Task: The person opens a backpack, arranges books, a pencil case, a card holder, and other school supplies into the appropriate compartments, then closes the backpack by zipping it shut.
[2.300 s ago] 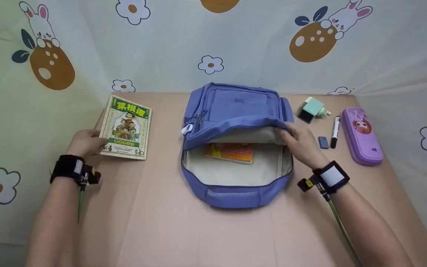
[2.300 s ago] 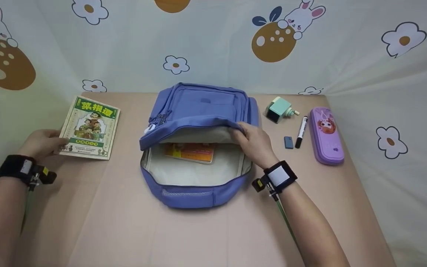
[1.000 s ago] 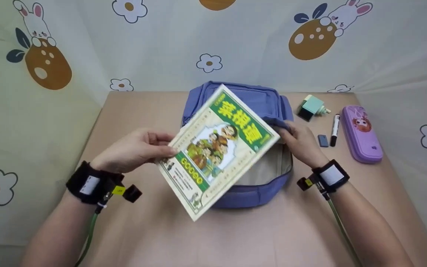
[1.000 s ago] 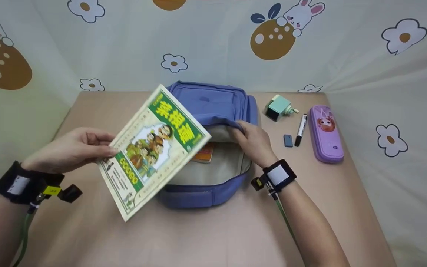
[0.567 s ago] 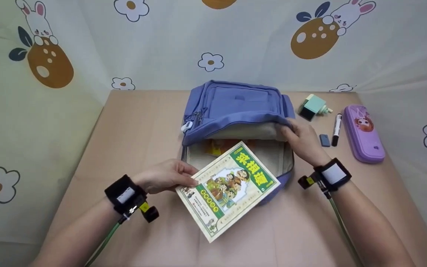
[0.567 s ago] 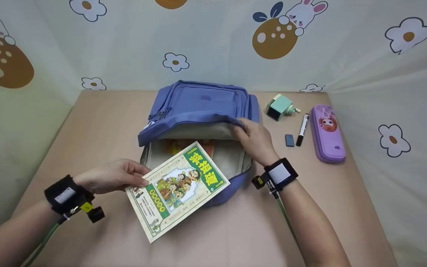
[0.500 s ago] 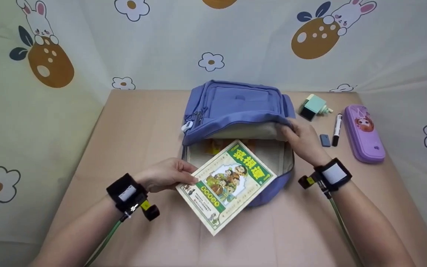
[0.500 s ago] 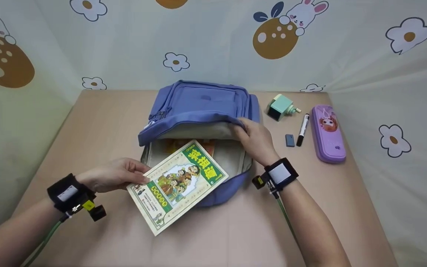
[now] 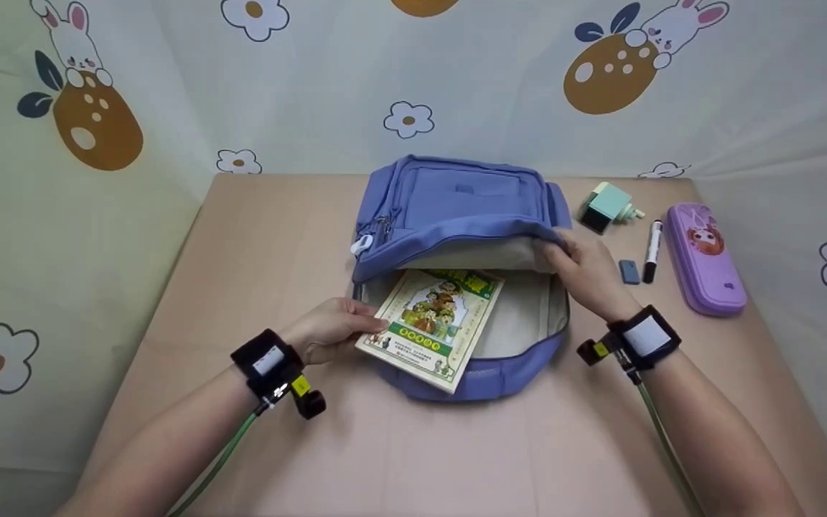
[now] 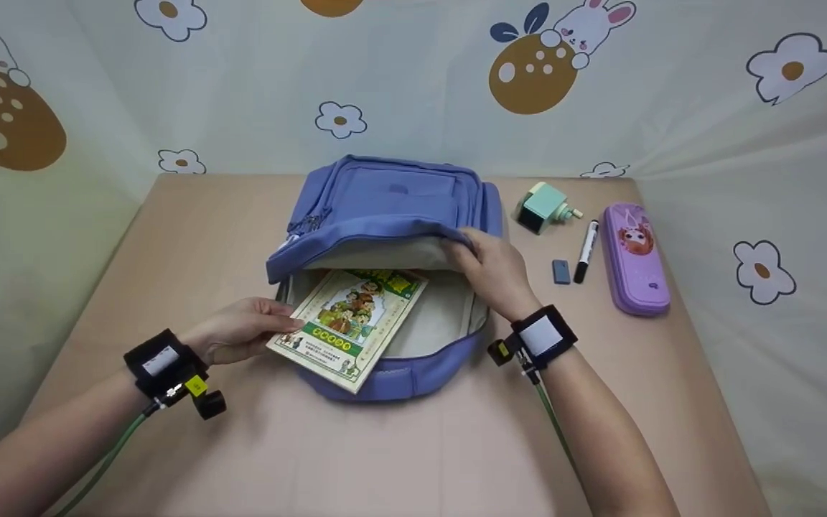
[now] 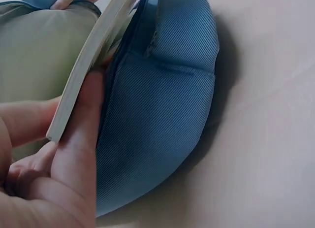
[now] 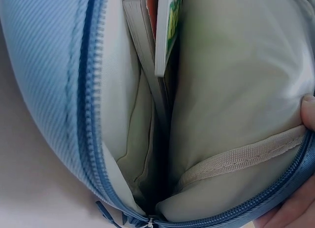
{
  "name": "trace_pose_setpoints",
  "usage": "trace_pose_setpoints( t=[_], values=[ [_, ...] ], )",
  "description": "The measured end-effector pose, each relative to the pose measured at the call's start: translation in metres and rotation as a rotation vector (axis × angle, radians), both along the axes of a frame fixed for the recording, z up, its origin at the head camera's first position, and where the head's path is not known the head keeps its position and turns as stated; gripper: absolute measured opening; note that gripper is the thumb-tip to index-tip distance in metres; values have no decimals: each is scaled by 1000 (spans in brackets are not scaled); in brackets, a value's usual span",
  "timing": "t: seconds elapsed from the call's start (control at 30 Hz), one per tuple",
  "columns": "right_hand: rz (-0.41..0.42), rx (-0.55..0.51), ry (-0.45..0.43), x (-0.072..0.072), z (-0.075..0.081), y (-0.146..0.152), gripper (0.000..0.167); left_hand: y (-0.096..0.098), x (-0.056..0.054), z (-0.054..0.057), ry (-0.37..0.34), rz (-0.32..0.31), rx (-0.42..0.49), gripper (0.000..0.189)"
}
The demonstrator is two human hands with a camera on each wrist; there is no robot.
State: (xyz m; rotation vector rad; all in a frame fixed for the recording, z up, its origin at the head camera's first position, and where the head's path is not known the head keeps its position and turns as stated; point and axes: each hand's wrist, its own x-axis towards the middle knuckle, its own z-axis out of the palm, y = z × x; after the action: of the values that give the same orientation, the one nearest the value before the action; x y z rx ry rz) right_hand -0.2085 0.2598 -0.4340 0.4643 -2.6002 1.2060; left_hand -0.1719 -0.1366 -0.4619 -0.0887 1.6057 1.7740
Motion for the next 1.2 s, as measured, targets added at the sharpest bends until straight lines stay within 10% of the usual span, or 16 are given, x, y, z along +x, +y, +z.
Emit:
trace_pose_setpoints(
  t=[0.33,0.93,1.2],
  values=[
    [7,1,-31,0,-1,-1,21,13,-4,-8,-113,138,135,34],
    [12,-11,-28,0,-3,0,22,-1,2,13,-169,-30,91,37],
    [-4,-7,-44,1,-3,2,22,21,-7,2,-205,148,209,37]
  ],
)
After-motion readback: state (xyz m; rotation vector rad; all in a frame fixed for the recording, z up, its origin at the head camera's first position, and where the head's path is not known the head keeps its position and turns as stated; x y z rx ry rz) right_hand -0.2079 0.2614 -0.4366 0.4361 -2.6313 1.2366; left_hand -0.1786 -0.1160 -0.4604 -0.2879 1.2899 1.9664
